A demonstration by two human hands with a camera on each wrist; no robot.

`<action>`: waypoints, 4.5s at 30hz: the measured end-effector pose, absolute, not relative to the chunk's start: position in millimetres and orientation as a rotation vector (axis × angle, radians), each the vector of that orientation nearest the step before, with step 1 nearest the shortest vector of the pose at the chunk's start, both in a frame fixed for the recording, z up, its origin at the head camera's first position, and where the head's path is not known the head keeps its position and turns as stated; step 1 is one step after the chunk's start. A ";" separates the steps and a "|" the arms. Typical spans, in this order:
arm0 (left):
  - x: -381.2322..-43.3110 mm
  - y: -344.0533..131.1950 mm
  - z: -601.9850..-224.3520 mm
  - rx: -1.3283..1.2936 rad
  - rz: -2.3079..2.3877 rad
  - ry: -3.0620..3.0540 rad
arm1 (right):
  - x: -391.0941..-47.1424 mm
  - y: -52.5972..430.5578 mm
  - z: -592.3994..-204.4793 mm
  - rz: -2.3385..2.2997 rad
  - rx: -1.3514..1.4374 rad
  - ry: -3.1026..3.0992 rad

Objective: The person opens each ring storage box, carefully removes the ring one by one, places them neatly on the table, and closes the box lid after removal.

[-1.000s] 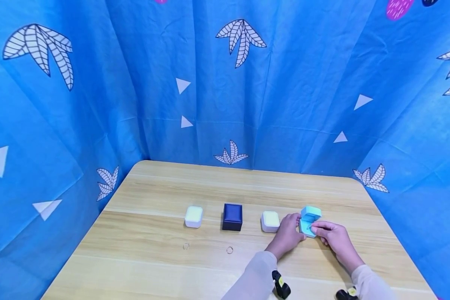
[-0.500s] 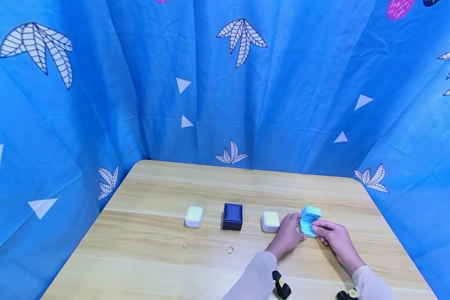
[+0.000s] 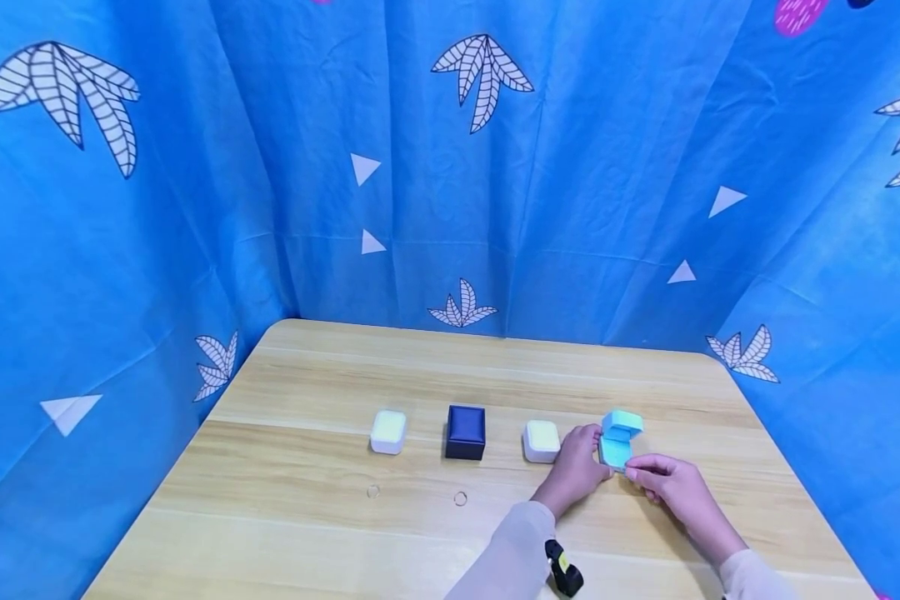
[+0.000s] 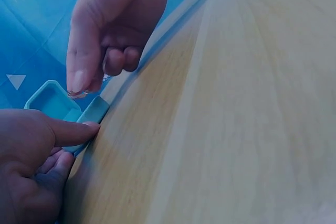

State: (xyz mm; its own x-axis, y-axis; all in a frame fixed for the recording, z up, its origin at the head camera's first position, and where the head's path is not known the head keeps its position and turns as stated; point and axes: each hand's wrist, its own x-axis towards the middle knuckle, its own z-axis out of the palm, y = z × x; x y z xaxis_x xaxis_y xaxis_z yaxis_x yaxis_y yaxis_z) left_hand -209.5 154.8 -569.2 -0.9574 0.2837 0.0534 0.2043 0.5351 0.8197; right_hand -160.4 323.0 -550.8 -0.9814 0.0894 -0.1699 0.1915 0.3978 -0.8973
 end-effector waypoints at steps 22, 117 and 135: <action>-209.3 155.7 -570.6 0.392 1.421 2.675 | -130.7 320.2 -551.8 -1.464 0.106 2.640; -206.7 156.3 -570.8 0.416 1.368 2.724 | -210.2 339.4 -542.4 -1.674 0.322 2.434; -207.6 156.0 -573.1 0.449 1.362 2.739 | -201.2 337.2 -545.7 -1.726 0.320 2.454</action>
State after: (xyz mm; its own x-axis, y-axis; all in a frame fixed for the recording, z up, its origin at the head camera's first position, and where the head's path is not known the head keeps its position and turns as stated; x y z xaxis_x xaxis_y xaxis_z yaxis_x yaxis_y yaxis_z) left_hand -207.6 156.0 -573.1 -0.9566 0.2794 0.0833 0.2351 0.5701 0.7872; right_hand -201.2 337.2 -545.7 -0.9698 0.1010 -0.2222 0.2432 0.3256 -0.9137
